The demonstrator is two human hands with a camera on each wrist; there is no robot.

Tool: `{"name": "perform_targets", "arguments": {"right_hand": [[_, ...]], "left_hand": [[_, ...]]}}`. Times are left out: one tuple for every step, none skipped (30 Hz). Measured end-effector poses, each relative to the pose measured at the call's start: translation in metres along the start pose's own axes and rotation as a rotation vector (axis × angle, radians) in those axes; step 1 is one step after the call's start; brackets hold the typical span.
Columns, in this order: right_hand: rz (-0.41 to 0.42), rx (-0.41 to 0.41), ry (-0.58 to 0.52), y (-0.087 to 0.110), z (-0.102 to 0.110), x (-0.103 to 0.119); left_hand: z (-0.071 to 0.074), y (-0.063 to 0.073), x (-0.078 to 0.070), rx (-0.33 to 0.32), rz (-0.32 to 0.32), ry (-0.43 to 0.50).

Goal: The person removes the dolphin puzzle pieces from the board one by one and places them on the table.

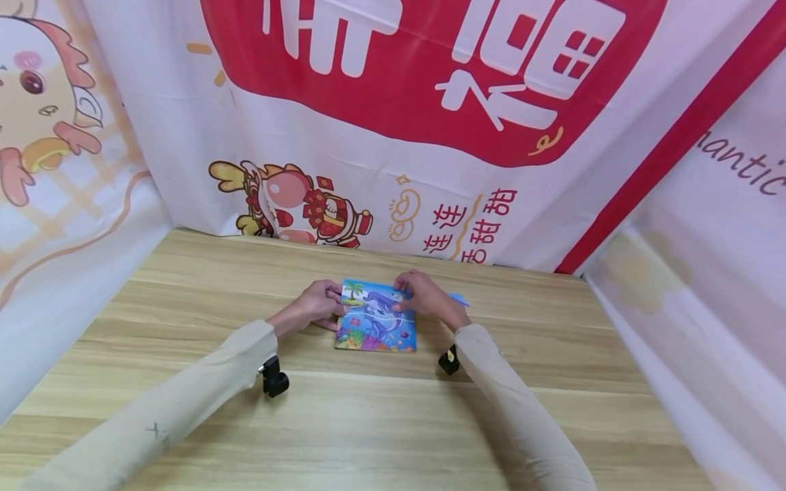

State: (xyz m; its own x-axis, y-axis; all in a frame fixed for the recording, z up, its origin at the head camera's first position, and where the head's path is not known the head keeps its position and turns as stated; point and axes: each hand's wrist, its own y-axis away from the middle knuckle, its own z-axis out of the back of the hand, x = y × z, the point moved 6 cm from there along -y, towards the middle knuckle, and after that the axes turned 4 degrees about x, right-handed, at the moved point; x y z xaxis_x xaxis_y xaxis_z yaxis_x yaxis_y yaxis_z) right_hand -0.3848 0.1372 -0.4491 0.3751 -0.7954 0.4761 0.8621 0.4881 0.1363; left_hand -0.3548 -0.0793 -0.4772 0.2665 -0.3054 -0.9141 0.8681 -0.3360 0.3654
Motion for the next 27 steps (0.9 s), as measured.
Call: {"name": "perform_targets", "arguments": {"right_hand": [[0.001, -0.001, 0.000, 0.0000, 0.0002, 0.0003], [0.002, -0.002, 0.002, -0.0001, 0.0003, 0.0006], [0.003, -0.004, -0.001, -0.0002, 0.0003, 0.0008], [0.003, -0.005, -0.002, -0.0003, 0.0003, 0.0009], [0.001, -0.007, -0.003, -0.0007, 0.0002, 0.0008], [-0.006, -0.009, -0.006, -0.0010, 0.0000, 0.0006], [-0.013, -0.012, -0.010, -0.0013, -0.0001, 0.0004], [-0.020, -0.015, -0.013, -0.0016, -0.0002, 0.0002], [-0.027, -0.018, -0.017, -0.0019, -0.0001, 0.0000], [-0.034, -0.022, -0.018, -0.0021, 0.0000, -0.0001], [-0.040, -0.028, -0.022, -0.0022, 0.0001, -0.0003], [-0.042, -0.032, -0.025, -0.0023, 0.0001, -0.0003], [-0.039, -0.034, -0.028, -0.0024, -0.0001, -0.0004], [-0.032, -0.035, -0.027, -0.0027, -0.0005, -0.0002], [-0.026, -0.035, -0.026, -0.0031, -0.0012, -0.0001], [-0.020, -0.034, -0.024, -0.0034, -0.0020, -0.0003], [-0.013, -0.033, -0.023, -0.0039, -0.0029, -0.0005], [-0.007, -0.030, -0.019, -0.0043, -0.0037, -0.0010], [-0.004, -0.030, -0.019, -0.0044, -0.0042, -0.0012], [0.000, -0.030, -0.017, -0.0044, -0.0044, -0.0015], [0.001, -0.031, -0.019, -0.0042, -0.0044, -0.0017], [0.001, -0.031, -0.025, -0.0038, -0.0041, -0.0017], [0.002, -0.031, -0.031, -0.0032, -0.0036, -0.0013], [-0.001, -0.030, -0.039, -0.0025, -0.0028, -0.0009], [-0.001, -0.031, -0.045, -0.0016, -0.0017, -0.0001], [-0.003, -0.031, -0.050, -0.0009, -0.0010, 0.0002], [-0.006, -0.030, -0.055, -0.0003, -0.0002, 0.0007]], "left_hand": [[0.0000, 0.0003, -0.0003, 0.000, -0.003, -0.001], [0.0001, 0.0004, -0.0002, -0.002, -0.003, 0.000], [0.0003, 0.0006, -0.0003, -0.004, -0.002, -0.002], [0.0005, 0.0007, -0.0003, -0.007, -0.001, -0.003], [0.0009, 0.0009, -0.0003, -0.009, 0.002, -0.006], [0.0012, 0.0011, -0.0004, -0.011, 0.002, -0.009], [0.0016, 0.0014, -0.0005, -0.012, 0.003, -0.013], [0.0021, 0.0014, -0.0004, -0.014, 0.005, -0.014], [0.0023, 0.0014, -0.0005, -0.014, 0.004, -0.016], [0.0024, 0.0013, -0.0005, -0.014, 0.002, -0.016], [0.0026, 0.0012, -0.0004, -0.014, 0.001, -0.016], [0.0027, 0.0011, -0.0001, -0.013, 0.000, -0.014], [0.0029, 0.0010, 0.0006, -0.014, 0.003, -0.014], [0.0031, 0.0009, 0.0016, -0.015, 0.008, -0.012], [0.0033, 0.0009, 0.0026, -0.016, 0.011, -0.011], [0.0036, 0.0009, 0.0036, -0.017, 0.014, -0.012], [0.0037, 0.0010, 0.0047, -0.017, 0.019, -0.011], [0.0037, 0.0011, 0.0056, -0.017, 0.022, -0.009], [0.0036, 0.0012, 0.0063, -0.017, 0.025, -0.009], [0.0034, 0.0013, 0.0066, -0.018, 0.025, -0.012], [0.0031, 0.0014, 0.0065, -0.017, 0.020, -0.015], [0.0028, 0.0014, 0.0063, -0.017, 0.018, -0.014], [0.0026, 0.0015, 0.0059, -0.019, 0.015, -0.014], [0.0023, 0.0014, 0.0055, -0.021, 0.012, -0.012], [0.0021, 0.0014, 0.0048, -0.022, 0.007, -0.012], [0.0019, 0.0012, 0.0043, -0.024, 0.004, -0.010], [0.0016, 0.0011, 0.0037, -0.024, 0.001, -0.006]]}}
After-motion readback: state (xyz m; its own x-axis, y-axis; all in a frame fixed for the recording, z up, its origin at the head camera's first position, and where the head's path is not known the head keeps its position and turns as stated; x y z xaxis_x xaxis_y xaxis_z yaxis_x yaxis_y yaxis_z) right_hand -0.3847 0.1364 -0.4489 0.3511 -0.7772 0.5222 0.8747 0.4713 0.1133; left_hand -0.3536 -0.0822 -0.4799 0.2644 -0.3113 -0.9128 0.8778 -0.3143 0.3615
